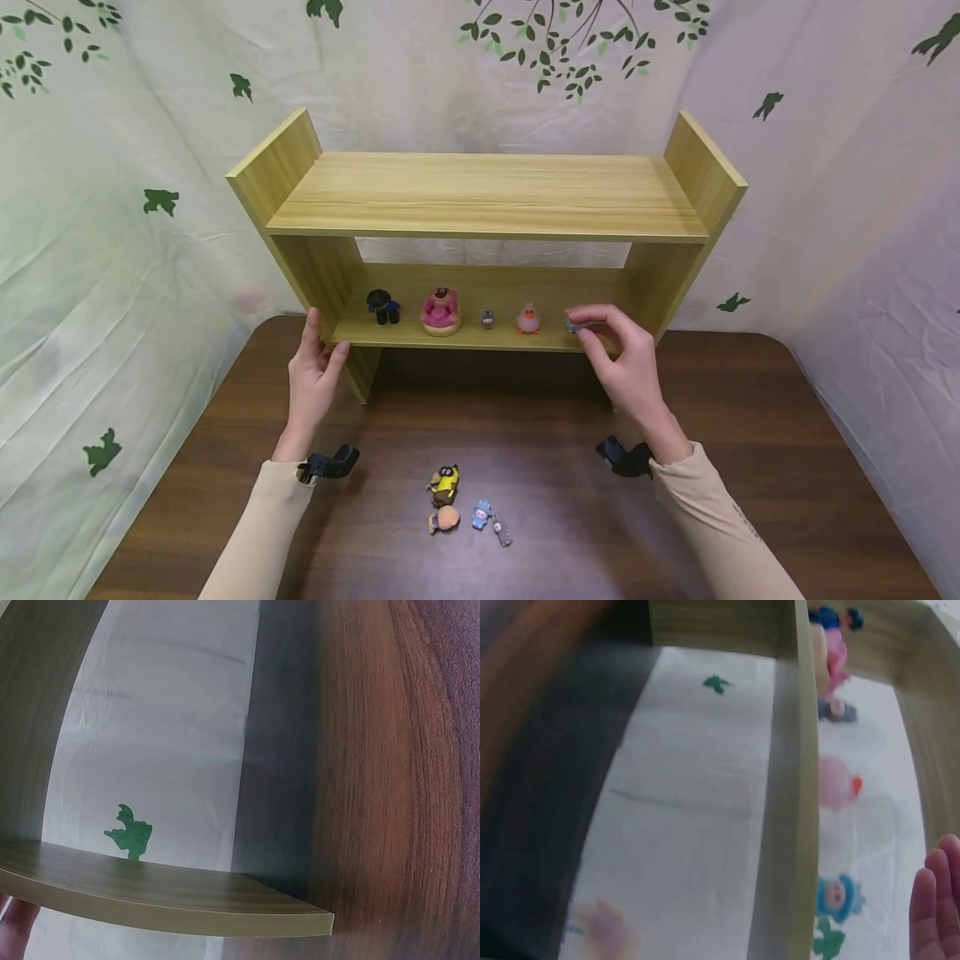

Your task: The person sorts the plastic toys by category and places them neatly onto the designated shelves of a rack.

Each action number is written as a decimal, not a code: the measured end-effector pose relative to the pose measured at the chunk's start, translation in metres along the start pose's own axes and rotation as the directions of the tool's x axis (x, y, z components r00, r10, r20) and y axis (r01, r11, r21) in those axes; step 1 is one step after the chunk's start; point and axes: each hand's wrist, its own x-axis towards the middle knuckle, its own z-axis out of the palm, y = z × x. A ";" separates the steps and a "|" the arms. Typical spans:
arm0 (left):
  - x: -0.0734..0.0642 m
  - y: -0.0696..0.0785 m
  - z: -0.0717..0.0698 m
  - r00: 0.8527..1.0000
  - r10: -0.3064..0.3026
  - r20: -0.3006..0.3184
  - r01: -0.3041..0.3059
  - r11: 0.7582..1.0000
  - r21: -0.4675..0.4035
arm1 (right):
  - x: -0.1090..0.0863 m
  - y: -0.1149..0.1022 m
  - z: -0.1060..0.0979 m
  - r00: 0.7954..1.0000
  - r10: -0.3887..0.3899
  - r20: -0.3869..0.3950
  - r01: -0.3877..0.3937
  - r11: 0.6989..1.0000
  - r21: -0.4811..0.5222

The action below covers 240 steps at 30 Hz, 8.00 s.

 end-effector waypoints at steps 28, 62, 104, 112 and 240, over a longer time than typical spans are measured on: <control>-0.008 -0.041 0.005 0.999 -0.050 0.007 0.050 0.998 0.023 | -0.076 0.012 0.062 0.907 0.051 0.418 -0.043 0.999 -0.028; -0.008 -0.041 0.006 0.998 -0.056 0.000 0.056 0.998 0.000 | -0.126 0.021 0.080 0.505 0.268 0.820 -0.165 0.963 -0.214; -0.001 0.000 0.000 0.999 -0.032 0.005 0.032 0.999 0.011 | -0.103 0.017 0.072 0.715 0.213 0.666 -0.203 0.975 -0.094; -0.003 -0.013 0.002 0.999 -0.040 0.000 0.040 0.999 0.007 | -0.085 -0.004 0.070 0.800 0.116 0.588 -0.109 0.993 -0.049; -0.006 -0.021 0.004 0.997 -0.079 -0.015 0.079 0.997 -0.020 | 0.198 -0.104 0.178 0.953 -0.052 0.298 0.072 0.996 -0.057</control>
